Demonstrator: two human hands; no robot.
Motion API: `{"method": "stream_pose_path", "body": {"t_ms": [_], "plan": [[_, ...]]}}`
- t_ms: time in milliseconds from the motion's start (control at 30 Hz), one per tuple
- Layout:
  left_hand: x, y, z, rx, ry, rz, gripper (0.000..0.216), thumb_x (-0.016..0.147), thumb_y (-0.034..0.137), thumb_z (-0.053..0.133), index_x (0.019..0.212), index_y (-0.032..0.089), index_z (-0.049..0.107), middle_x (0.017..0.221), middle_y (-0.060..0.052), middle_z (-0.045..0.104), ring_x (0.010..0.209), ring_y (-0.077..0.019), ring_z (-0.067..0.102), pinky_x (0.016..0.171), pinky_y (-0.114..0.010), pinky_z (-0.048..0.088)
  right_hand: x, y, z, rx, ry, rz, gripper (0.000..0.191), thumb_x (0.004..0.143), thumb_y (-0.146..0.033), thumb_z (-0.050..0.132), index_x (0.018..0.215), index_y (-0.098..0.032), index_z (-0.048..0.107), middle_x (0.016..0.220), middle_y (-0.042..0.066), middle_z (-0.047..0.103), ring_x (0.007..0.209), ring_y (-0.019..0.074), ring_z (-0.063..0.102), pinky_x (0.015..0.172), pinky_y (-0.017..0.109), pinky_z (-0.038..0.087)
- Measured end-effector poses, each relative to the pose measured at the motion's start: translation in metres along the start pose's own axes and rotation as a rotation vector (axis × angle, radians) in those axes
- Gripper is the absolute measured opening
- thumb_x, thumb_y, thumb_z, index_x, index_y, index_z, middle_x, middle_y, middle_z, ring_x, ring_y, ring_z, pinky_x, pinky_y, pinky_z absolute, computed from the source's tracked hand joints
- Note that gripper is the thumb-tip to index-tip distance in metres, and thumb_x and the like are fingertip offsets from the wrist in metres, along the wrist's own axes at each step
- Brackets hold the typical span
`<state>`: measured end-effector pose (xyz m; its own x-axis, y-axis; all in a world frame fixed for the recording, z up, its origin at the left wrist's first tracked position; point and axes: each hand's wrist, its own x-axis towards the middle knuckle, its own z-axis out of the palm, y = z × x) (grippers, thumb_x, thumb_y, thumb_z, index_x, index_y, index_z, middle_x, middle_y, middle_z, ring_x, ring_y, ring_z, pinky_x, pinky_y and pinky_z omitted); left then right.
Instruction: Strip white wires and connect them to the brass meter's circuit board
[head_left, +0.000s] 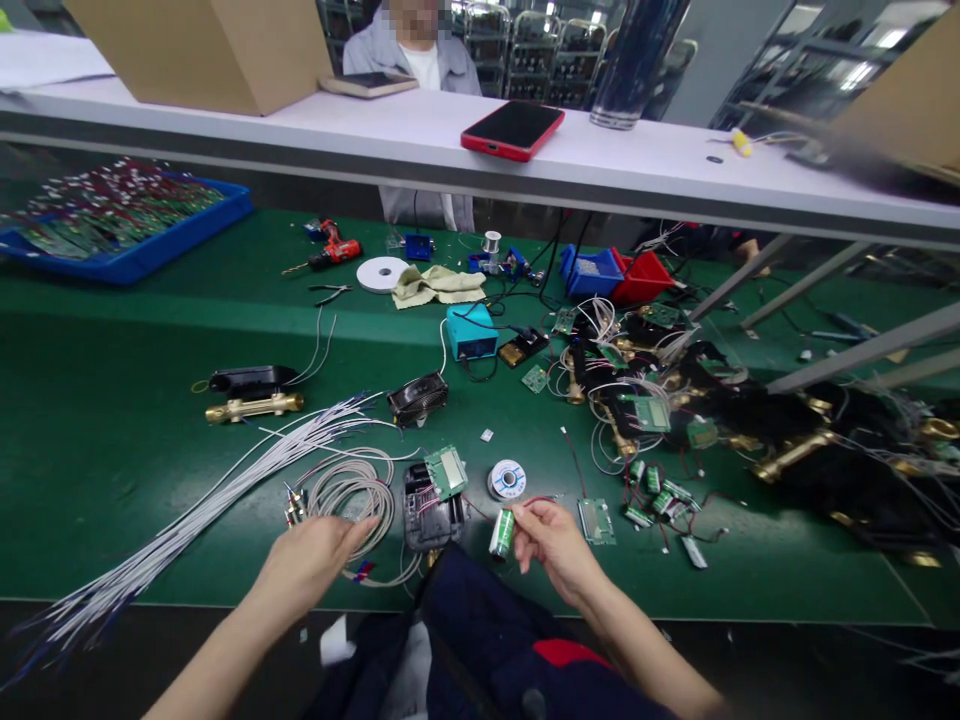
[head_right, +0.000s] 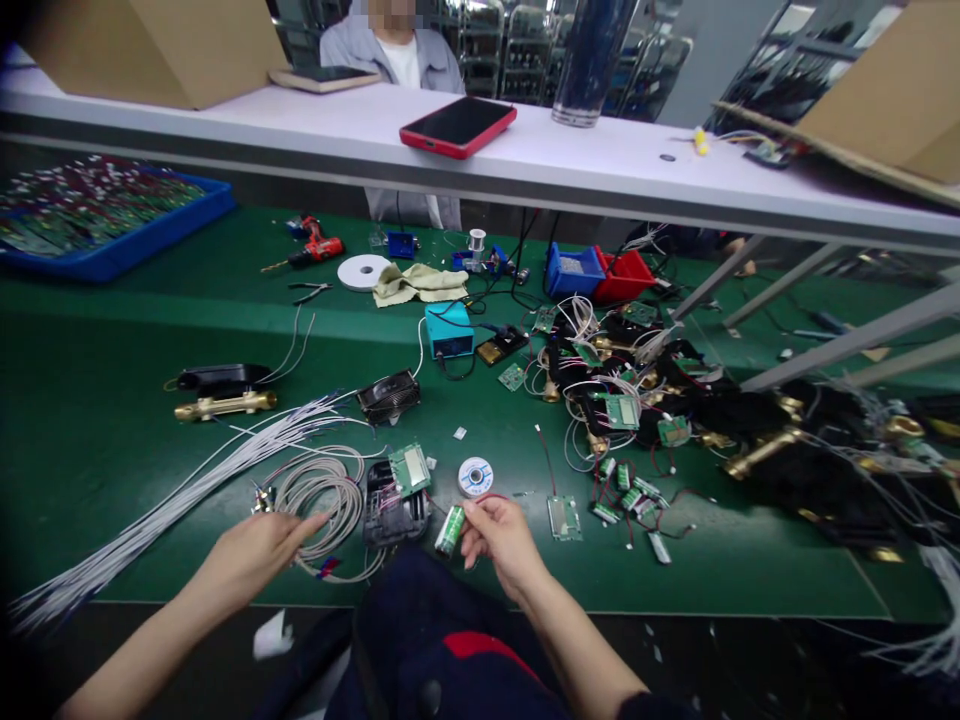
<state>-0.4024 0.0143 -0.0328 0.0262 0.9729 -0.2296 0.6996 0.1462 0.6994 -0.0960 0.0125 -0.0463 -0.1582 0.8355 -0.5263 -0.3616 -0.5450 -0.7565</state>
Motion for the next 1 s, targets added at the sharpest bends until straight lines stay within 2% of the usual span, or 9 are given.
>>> {"method": "stream_pose_path", "body": {"t_ms": [67, 133, 200, 267, 400, 600, 700, 833, 1000], "plan": [[0.018, -0.003, 0.01, -0.007, 0.04, 0.012, 0.04, 0.072, 0.045, 0.071, 0.045, 0.022, 0.052, 0.049, -0.001, 0.052, 0.054, -0.0214, 0.054, 0.068, -0.034, 0.045, 0.0, -0.001, -0.009, -0.013, -0.031, 0.051, 0.047, 0.062, -0.05, 0.088, 0.066, -0.012, 0.06, 0.051, 0.0, 0.062, 0.035, 0.0074, 0.051, 0.032, 0.016, 0.042], [0.036, 0.006, 0.028, -0.061, 0.056, 0.075, 0.023, 0.062, 0.04, 0.08, 0.069, 0.023, 0.066, 0.084, -0.008, 0.069, 0.09, -0.0327, 0.064, 0.089, -0.042, 0.045, 0.0, -0.002, -0.016, -0.023, -0.067, 0.099, 0.047, 0.062, -0.049, 0.088, 0.064, -0.012, 0.06, 0.051, 0.001, 0.062, 0.036, 0.0069, 0.051, 0.034, 0.015, 0.043], [0.052, 0.02, 0.051, -0.144, 0.048, 0.141, 0.05, 0.052, 0.032, 0.086, 0.099, 0.024, 0.07, 0.122, -0.014, 0.065, 0.122, -0.0404, 0.052, 0.106, -0.05, 0.034, 0.0, -0.004, -0.019, -0.028, -0.093, 0.13, 0.047, 0.062, -0.048, 0.089, 0.064, -0.011, 0.061, 0.051, 0.002, 0.062, 0.038, 0.0066, 0.053, 0.037, 0.014, 0.045], [0.064, 0.034, 0.071, -0.239, 0.032, 0.179, 0.073, 0.045, 0.019, 0.087, 0.114, 0.025, 0.066, 0.135, -0.015, 0.058, 0.132, -0.043, 0.043, 0.114, -0.053, 0.024, -0.003, -0.008, -0.021, -0.034, -0.103, 0.143, 0.046, 0.061, -0.048, 0.09, 0.069, -0.01, 0.064, 0.053, 0.002, 0.063, 0.042, 0.0067, 0.056, 0.042, 0.014, 0.048], [0.074, 0.044, 0.088, -0.463, 0.021, 0.186, 0.08, 0.042, 0.003, 0.079, 0.118, 0.026, 0.066, 0.115, -0.011, 0.065, 0.125, -0.0407, 0.051, 0.114, -0.055, 0.025, -0.015, -0.017, -0.02, -0.064, -0.119, 0.138, 0.047, 0.064, -0.05, 0.088, 0.072, -0.012, 0.062, 0.055, 0.001, 0.063, 0.044, 0.0067, 0.057, 0.043, 0.014, 0.047], [0.075, 0.021, 0.074, -0.926, 0.245, 0.022, 0.082, 0.057, 0.021, 0.08, 0.132, 0.03, 0.047, 0.12, -0.007, 0.056, 0.125, -0.0306, 0.05, 0.103, -0.048, 0.043, -0.026, -0.017, -0.009, -0.212, -0.129, 0.082, 0.053, 0.064, -0.063, 0.08, 0.075, -0.017, 0.057, 0.06, -0.002, 0.057, 0.046, 0.0101, 0.054, 0.043, 0.023, 0.048], [0.07, 0.009, 0.065, -1.19, 0.34, -0.092, 0.075, 0.063, 0.029, 0.079, 0.129, 0.035, 0.044, 0.108, -0.003, 0.059, 0.115, -0.0268, 0.057, 0.096, -0.05, 0.048, -0.008, -0.007, 0.001, -0.402, -0.099, 0.007, 0.05, 0.065, -0.064, 0.077, 0.068, -0.017, 0.058, 0.058, -0.001, 0.056, 0.048, 0.013, 0.052, 0.044, 0.026, 0.045], [0.058, 0.005, 0.057, -1.454, 0.341, -0.195, 0.058, 0.062, 0.027, 0.079, 0.114, 0.032, 0.055, 0.094, 0.0, 0.068, 0.103, -0.0246, 0.065, 0.089, -0.051, 0.052, 0.032, 0.005, 0.021, -0.697, 0.071, -0.244, 0.041, 0.079, -0.051, 0.067, 0.058, -0.021, 0.051, 0.057, -0.002, 0.049, 0.054, 0.014, 0.047, 0.053, 0.027, 0.039], [0.052, 0.006, 0.058, -1.608, 0.359, -0.301, 0.043, 0.06, 0.023, 0.081, 0.097, 0.024, 0.059, 0.093, -0.001, 0.071, 0.095, -0.021, 0.067, 0.078, -0.036, 0.054, 0.073, 0.012, 0.05, -0.964, 0.208, -0.523, 0.028, 0.091, -0.033, 0.054, 0.068, -0.018, 0.055, 0.074, 0.0, 0.053, 0.072, 0.0157, 0.05, 0.073, 0.031, 0.04]]}}
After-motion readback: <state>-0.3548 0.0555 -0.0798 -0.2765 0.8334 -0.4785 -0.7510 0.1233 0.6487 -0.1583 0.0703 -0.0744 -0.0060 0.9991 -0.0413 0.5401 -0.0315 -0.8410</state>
